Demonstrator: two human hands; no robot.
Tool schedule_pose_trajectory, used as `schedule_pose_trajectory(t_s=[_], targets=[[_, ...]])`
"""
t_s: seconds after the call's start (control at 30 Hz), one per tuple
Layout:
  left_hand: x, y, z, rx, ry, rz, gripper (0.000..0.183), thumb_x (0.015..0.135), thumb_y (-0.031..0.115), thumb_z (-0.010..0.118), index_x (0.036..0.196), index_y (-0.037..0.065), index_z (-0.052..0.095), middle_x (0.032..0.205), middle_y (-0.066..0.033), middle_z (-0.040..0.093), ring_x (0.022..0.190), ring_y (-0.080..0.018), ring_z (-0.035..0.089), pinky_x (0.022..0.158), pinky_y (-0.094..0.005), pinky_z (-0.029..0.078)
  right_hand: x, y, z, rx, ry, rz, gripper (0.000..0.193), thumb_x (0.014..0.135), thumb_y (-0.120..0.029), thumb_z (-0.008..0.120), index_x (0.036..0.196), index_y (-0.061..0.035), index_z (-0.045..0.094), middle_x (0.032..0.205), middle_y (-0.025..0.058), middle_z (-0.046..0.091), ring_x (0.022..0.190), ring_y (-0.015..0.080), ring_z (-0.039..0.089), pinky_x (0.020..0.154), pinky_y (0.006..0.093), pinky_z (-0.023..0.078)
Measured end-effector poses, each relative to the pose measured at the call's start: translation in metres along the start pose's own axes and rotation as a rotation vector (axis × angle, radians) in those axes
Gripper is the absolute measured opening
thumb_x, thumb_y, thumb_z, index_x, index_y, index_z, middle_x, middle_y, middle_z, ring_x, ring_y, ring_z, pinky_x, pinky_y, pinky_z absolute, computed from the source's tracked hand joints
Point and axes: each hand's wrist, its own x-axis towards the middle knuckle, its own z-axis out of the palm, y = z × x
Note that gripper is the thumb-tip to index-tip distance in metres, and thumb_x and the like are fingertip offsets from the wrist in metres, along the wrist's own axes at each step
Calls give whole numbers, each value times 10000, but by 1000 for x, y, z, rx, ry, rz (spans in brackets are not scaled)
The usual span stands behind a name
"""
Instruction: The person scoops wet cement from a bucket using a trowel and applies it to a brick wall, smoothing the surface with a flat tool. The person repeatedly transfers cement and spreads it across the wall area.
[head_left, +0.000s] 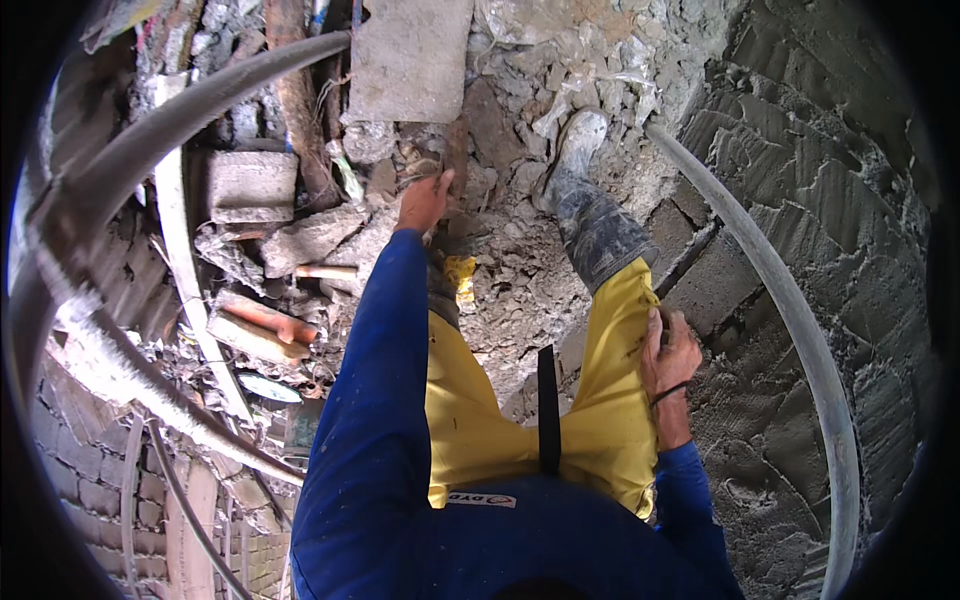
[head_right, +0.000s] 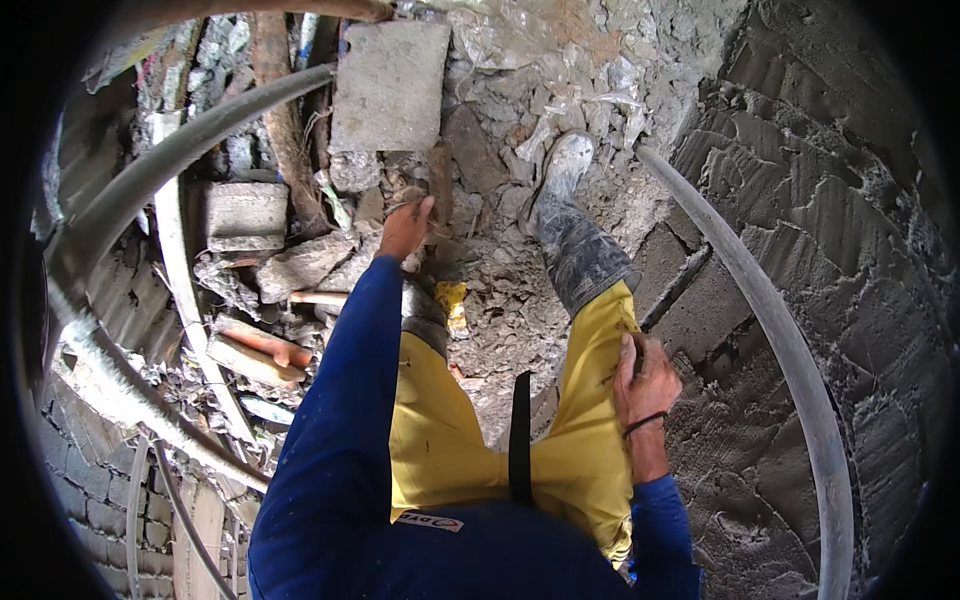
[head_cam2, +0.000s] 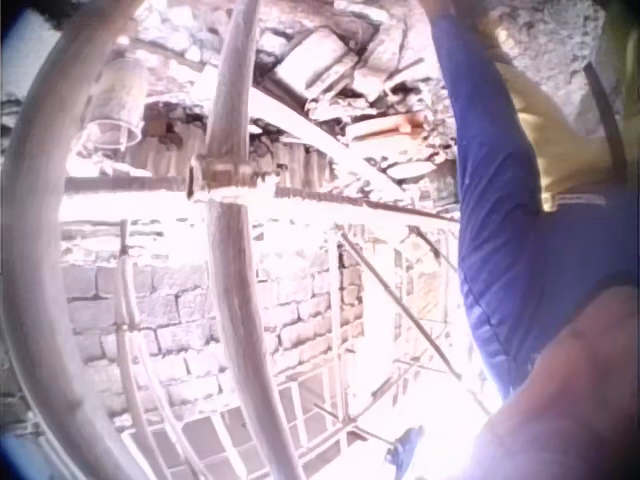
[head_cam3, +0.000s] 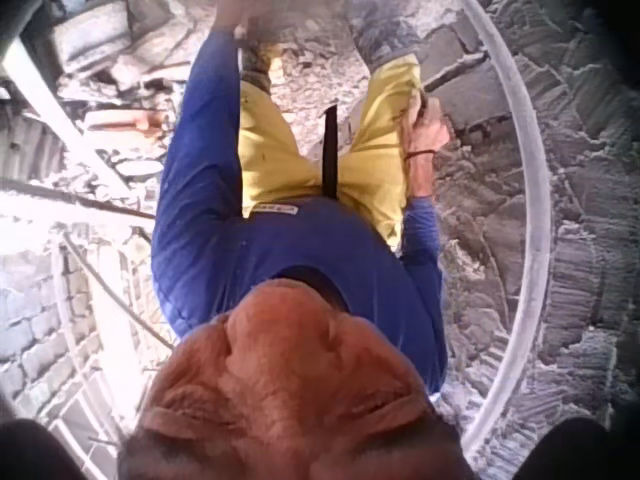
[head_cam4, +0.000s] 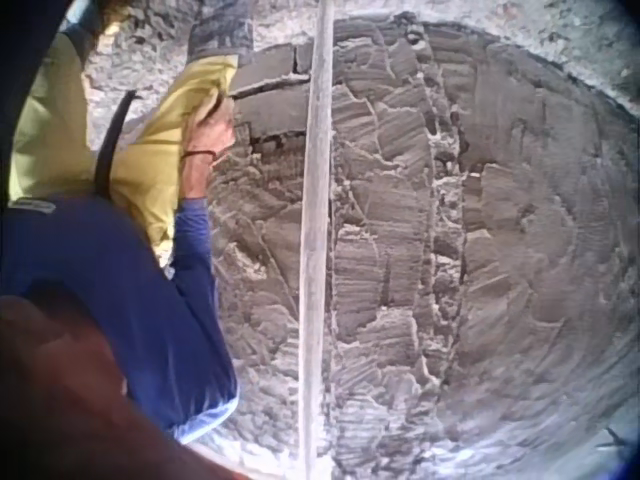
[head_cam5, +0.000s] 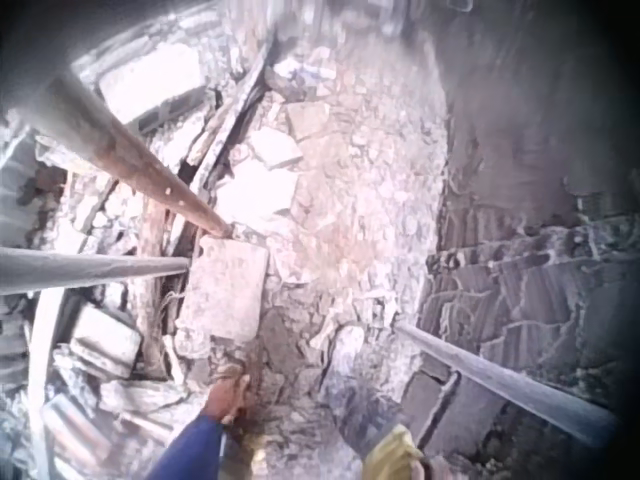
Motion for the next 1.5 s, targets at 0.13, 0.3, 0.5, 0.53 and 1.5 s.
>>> schedule_pose_trajectory(t_s=[0.13, 0.3, 0.5, 0.53, 1.5], targets=[[-50, -36, -112, -258, -28, -191, 819, 970, 700, 341, 968, -49, 670, 832, -178, 710, 922, -294, 701, 921, -470, 497, -11, 8, 11, 27, 2, 29, 276, 983, -355, 567, 973, -99, 669, 895, 158, 712, 811, 367, 689, 690, 469, 530], [-103, -59, -271, -125, 417, -125, 854, 901, 798, 353, 749, 18, 665, 628, -152, 643, 685, -309, 671, 690, -459, 531, -9, -12, 0, 13, -63, 27, 317, 985, -389, 540, 987, -97, 662, 915, 170, 709, 803, 389, 682, 705, 504, 523], [-65, -26, -298, 716, 545, -52, 461, 1006, 448, 480, 1003, 20, 651, 936, -241, 671, 937, -370, 654, 819, -482, 499, 5, -12, -7, -21, -23, 2, 320, 981, -394, 536, 982, -103, 668, 902, 172, 705, 798, 406, 677, 698, 514, 524], [-56, -42, -305, 821, 565, -46, 466, 996, 452, 501, 1131, 16, 595, 1020, -217, 659, 1019, -346, 627, 871, -479, 478, 5, -7, -7, -20, -59, 39, 317, 981, -388, 537, 985, -101, 672, 888, 172, 704, 795, 390, 682, 699, 505, 529], [-394, 452, -554, -1062, 1701, 748, 456, 873, 160, 764, 1236, -36, 571, 1230, -209, 610, 979, -226, 636, 902, -344, 562, 166, 4, -89, 316, -140, -69, 625, 980, -574, 388, 1051, -29, 685, 1046, 276, 668, 1075, 483, 595, 903, 522, 486]])
